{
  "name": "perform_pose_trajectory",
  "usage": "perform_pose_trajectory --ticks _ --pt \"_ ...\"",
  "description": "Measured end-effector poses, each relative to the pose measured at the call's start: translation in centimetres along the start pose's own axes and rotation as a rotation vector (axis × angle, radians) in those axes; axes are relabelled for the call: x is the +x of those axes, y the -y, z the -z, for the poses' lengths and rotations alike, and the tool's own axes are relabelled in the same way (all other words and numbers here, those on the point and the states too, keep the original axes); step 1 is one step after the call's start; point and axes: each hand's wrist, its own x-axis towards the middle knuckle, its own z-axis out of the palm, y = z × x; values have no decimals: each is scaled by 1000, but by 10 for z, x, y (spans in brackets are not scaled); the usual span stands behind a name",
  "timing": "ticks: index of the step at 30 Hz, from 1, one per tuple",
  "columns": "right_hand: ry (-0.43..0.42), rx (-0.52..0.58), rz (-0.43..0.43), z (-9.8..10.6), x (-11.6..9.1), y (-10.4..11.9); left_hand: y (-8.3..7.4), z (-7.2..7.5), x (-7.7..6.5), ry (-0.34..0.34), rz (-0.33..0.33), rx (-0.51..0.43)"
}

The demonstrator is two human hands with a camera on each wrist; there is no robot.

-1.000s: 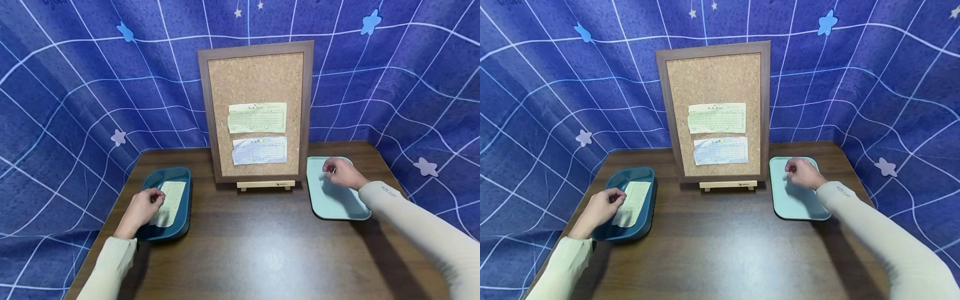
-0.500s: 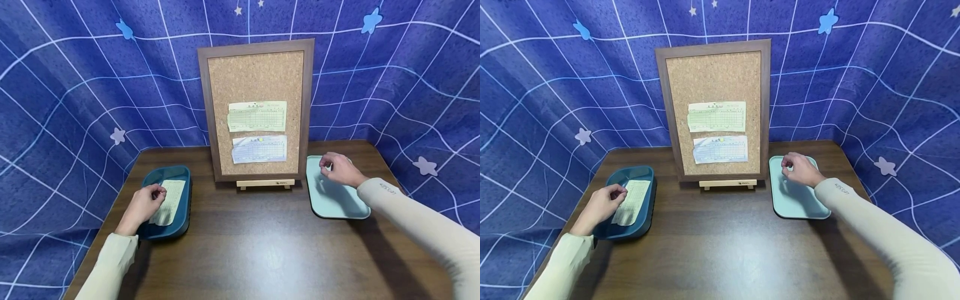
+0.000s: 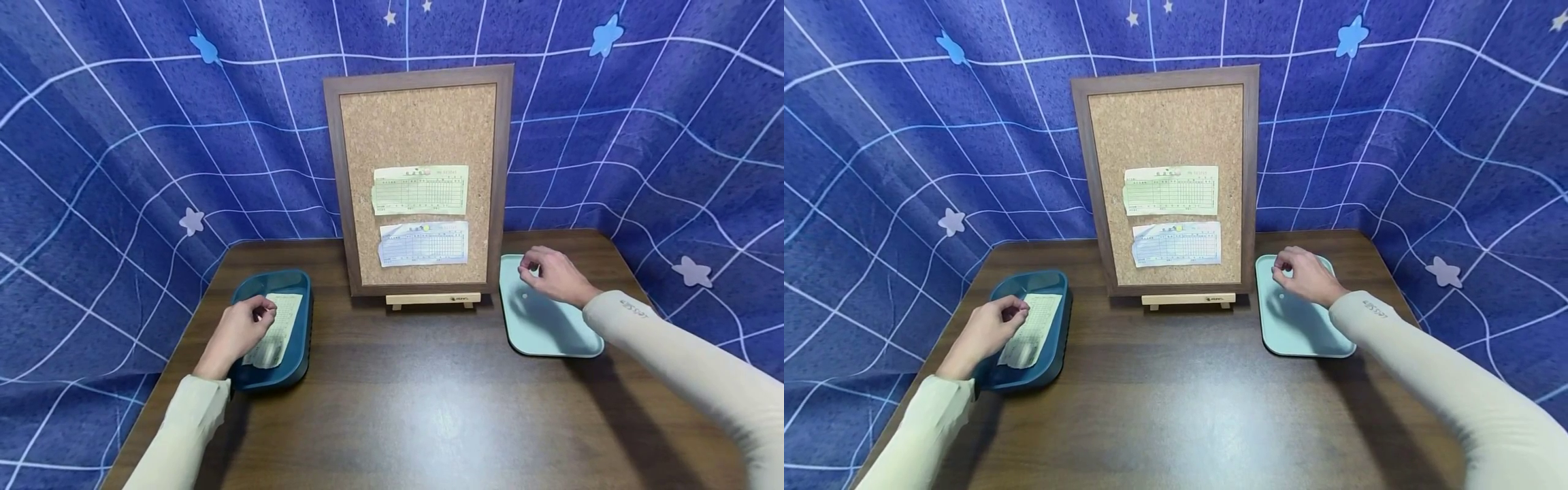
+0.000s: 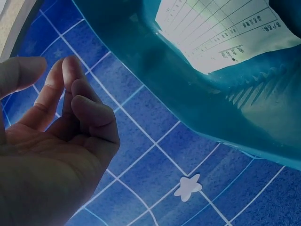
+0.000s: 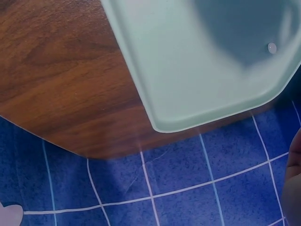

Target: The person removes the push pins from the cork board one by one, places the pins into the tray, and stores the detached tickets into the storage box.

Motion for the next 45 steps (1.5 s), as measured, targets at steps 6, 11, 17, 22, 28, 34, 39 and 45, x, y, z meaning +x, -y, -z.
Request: perform_pose_trajectory --ticks 6,11,17,22,28,34,39,45 --pt "-4 -2 -15 2 -3 0 0 0 0 -4 -16 1" --pt "-13 3 -30 1 -4 2 -2 1 1 -18 -31 -6" --pt "-29 13 -72 -1 -2 8 -9 -1 8 2 -22 -31" --pt "-64 10 -68 -1 1 12 -17 -6 16 13 -26 -45" --pt "-99 22 -57 0 6 16 -30 -12 25 43 -14 -73" --pt "-151 38 0 0 12 17 -42 -14 33 51 -12 -82" --pt "-164 49 23 2 17 18 -51 -18 38 17 -34 -93" --pt "-162 55 28 3 24 22 -59 -21 45 5 -38 -97"
